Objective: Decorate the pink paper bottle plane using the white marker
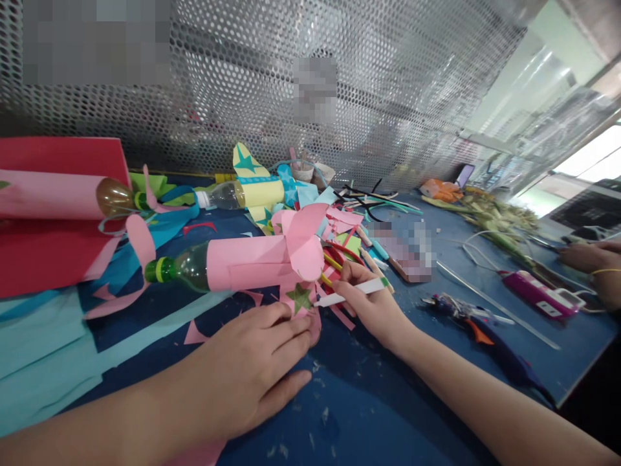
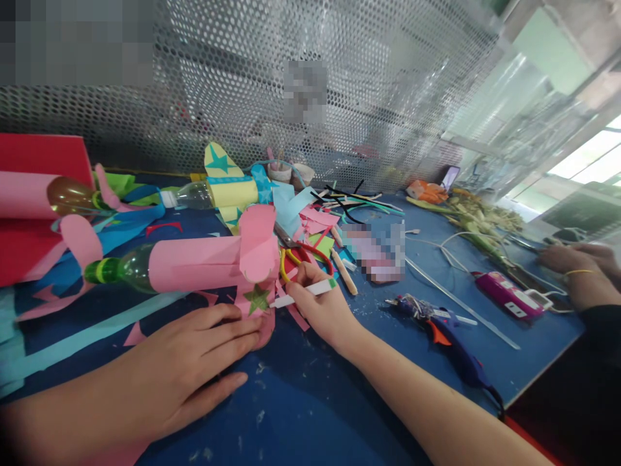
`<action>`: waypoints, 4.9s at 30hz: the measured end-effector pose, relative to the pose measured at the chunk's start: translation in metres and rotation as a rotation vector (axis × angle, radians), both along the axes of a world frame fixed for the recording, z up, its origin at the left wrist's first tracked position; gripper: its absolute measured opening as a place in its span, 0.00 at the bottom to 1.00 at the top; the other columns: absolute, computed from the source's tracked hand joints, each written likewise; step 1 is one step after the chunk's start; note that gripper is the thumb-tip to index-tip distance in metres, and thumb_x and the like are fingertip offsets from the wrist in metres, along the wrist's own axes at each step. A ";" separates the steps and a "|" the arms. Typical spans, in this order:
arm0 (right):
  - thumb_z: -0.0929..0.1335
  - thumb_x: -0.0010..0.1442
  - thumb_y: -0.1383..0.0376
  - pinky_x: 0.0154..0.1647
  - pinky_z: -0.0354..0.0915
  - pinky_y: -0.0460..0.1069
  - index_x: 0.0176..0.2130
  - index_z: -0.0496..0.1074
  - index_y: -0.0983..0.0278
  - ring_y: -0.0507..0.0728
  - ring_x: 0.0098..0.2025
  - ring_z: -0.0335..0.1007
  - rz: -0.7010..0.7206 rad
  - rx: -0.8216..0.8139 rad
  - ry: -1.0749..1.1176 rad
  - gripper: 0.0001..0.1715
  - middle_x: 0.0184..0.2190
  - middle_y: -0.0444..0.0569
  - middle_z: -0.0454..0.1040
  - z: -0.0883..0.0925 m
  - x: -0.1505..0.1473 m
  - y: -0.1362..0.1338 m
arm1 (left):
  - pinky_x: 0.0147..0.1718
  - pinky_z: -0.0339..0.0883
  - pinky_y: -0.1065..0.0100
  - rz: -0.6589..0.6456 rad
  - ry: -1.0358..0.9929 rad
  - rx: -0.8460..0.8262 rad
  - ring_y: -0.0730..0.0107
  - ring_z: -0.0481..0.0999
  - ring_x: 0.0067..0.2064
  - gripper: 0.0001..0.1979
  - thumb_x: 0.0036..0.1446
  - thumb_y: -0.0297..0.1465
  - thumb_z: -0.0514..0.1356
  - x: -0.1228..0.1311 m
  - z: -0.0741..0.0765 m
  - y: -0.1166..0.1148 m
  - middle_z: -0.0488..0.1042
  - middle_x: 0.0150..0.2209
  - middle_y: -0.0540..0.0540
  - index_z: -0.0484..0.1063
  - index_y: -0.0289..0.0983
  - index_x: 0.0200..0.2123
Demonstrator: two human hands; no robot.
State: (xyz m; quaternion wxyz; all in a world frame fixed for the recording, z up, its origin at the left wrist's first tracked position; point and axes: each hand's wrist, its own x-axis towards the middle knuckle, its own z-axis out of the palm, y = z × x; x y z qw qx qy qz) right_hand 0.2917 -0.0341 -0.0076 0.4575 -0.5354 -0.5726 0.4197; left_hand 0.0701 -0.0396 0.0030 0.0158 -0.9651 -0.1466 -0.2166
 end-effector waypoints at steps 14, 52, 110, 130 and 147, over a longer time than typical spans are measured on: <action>0.69 0.54 0.58 0.17 0.45 0.46 0.24 0.57 0.59 0.47 0.15 0.46 0.012 -0.015 0.055 0.16 0.12 0.33 0.55 0.003 -0.001 0.001 | 0.52 0.69 0.59 0.006 0.011 -0.044 0.58 0.76 0.51 0.19 0.69 0.34 0.50 -0.002 -0.001 0.001 0.78 0.52 0.42 0.73 0.33 0.55; 0.70 0.55 0.58 0.16 0.44 0.45 0.23 0.57 0.60 0.46 0.14 0.47 0.021 -0.013 0.050 0.19 0.11 0.33 0.55 0.000 -0.001 0.001 | 0.50 0.70 0.60 0.004 -0.001 0.013 0.59 0.76 0.49 0.20 0.71 0.34 0.47 0.000 0.000 0.001 0.79 0.51 0.43 0.74 0.32 0.53; 0.71 0.54 0.56 0.15 0.43 0.44 0.23 0.58 0.60 0.46 0.14 0.46 0.053 -0.026 0.100 0.20 0.12 0.34 0.56 0.001 -0.001 0.000 | 0.50 0.69 0.60 0.004 -0.001 -0.020 0.58 0.76 0.49 0.20 0.70 0.34 0.48 0.000 0.001 0.000 0.80 0.50 0.45 0.74 0.33 0.54; 0.69 0.53 0.61 0.16 0.43 0.45 0.22 0.58 0.60 0.46 0.15 0.45 0.024 0.001 0.069 0.16 0.12 0.33 0.55 0.003 -0.001 0.000 | 0.52 0.68 0.59 -0.005 0.007 -0.052 0.59 0.76 0.51 0.18 0.70 0.33 0.49 -0.001 0.001 0.001 0.78 0.52 0.43 0.73 0.33 0.55; 0.69 0.54 0.59 0.16 0.43 0.45 0.22 0.57 0.60 0.46 0.14 0.45 0.034 -0.017 0.054 0.18 0.12 0.34 0.56 0.002 0.000 0.000 | 0.50 0.69 0.59 0.000 0.000 -0.064 0.58 0.75 0.50 0.19 0.70 0.34 0.49 -0.001 0.000 0.001 0.79 0.50 0.43 0.73 0.33 0.54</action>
